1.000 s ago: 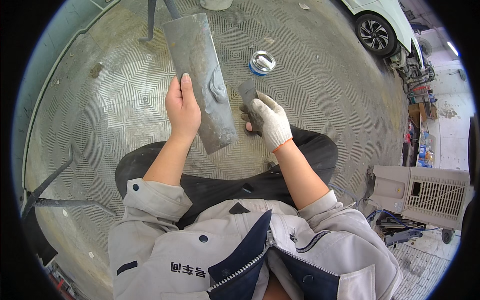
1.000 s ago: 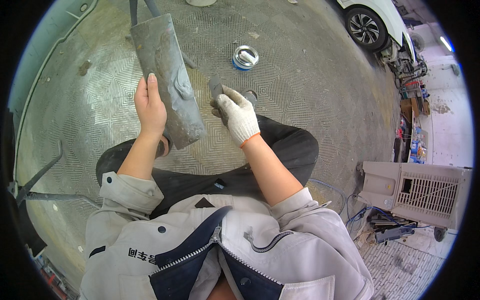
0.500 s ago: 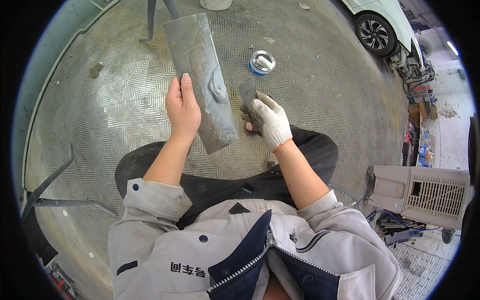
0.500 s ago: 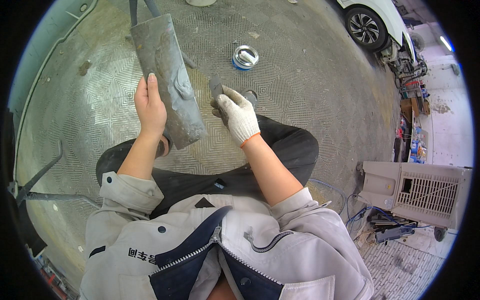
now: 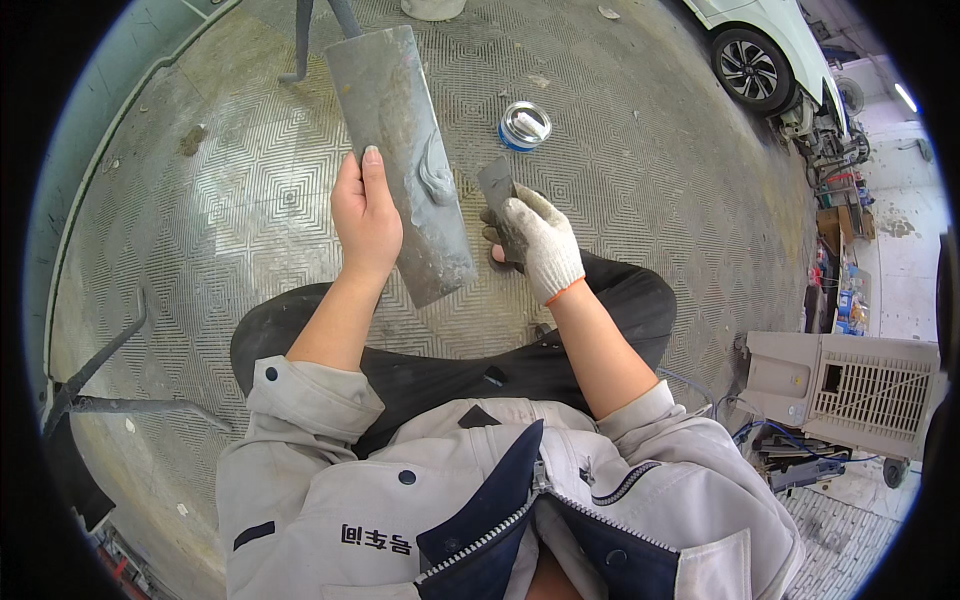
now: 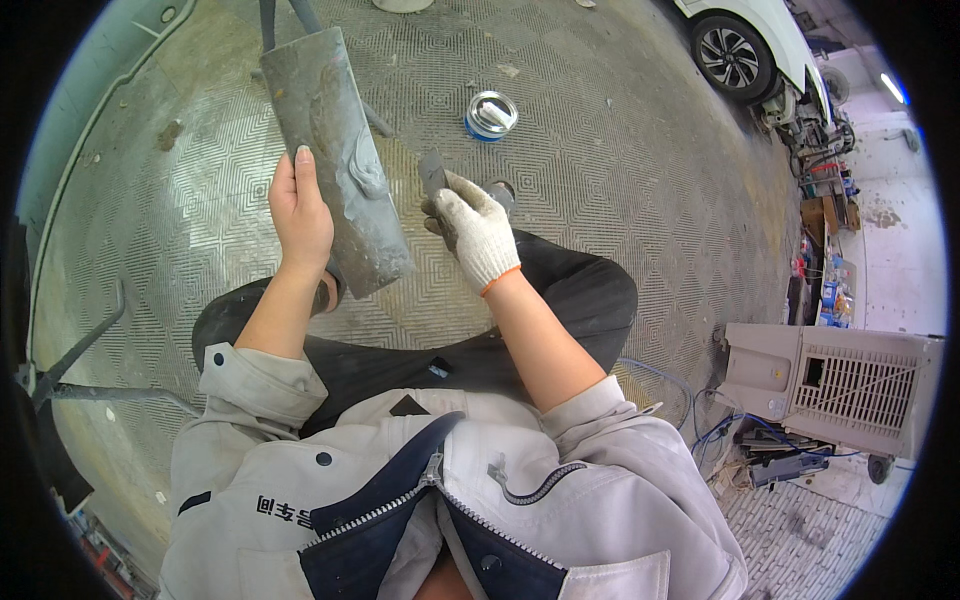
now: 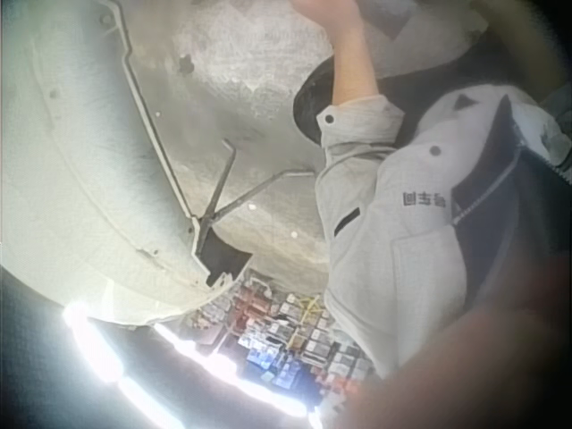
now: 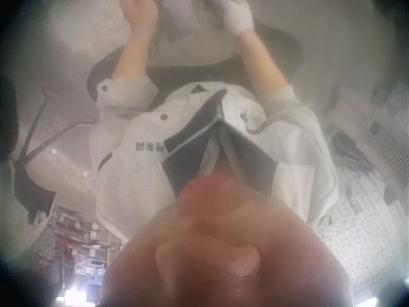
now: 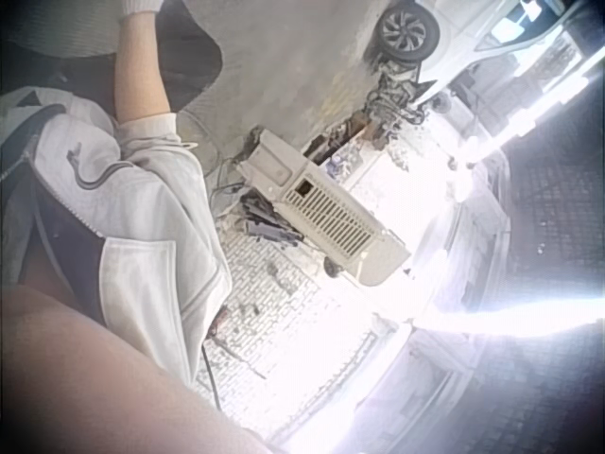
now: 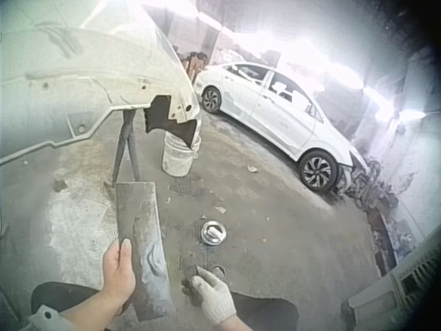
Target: The person scoops body filler from a can and spreads it onto a metal plate using a putty knife. They then walk to a white car and apply the filler to a damaged area on the front bumper, smoothing it with the knife.
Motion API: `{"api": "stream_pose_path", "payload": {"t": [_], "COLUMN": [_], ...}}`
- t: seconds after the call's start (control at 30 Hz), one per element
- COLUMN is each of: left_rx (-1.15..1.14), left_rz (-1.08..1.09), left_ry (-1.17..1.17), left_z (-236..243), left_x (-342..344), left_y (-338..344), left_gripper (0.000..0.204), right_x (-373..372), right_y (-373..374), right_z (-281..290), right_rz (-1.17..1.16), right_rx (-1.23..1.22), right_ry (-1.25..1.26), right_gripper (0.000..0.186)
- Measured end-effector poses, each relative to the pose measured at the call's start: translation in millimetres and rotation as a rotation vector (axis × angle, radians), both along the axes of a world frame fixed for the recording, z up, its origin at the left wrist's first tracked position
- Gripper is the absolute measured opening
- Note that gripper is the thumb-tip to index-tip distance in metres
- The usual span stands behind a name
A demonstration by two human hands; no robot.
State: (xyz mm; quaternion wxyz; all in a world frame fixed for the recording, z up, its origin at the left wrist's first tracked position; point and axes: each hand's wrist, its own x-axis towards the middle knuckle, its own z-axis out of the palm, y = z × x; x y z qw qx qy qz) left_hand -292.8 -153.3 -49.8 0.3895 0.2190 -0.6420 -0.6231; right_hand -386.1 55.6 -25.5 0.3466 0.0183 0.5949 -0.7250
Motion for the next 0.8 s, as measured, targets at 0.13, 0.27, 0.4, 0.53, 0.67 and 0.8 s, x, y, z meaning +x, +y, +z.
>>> {"api": "stream_pose_path", "payload": {"t": [0.13,0.27,0.4,0.53,0.67,0.8], "left_rx": [-0.017,-0.010,-0.001,-0.011,-0.002,0.011], "left_rz": [0.015,0.008,0.009,0.010,0.001,-0.003], "left_ry": [-0.025,-0.014,-0.016,-0.017,-0.002,0.002], "left_z": [-1.0,-1.0,-0.5,-0.5,-0.5,0.6], "left_x": [0.2,-0.2,-0.6,-0.4,-0.2,-0.2], "left_y": [-1.3,-1.1,-0.5,-1.2,-0.7,-0.3], "left_gripper": [0.036,0.037,0.037,0.037,0.035,0.034], "right_x": [-0.3,-0.6,-0.2,-0.1,0.2,0.0], "right_y": [0.7,1.1,1.3,1.1,0.7,0.6], "right_z": [-1.0,-1.3,-0.5,0.0,-0.7,-0.5], "right_rz": [-0.005,-0.002,0.013,0.022,0.013,0.017], "right_rx": [-0.011,0.000,0.003,0.003,0.008,-0.001], "right_ry": [-0.007,-0.012,0.005,0.012,0.011,0.011], "right_gripper": [0.057,0.057,0.056,0.055,0.055,0.054]}}
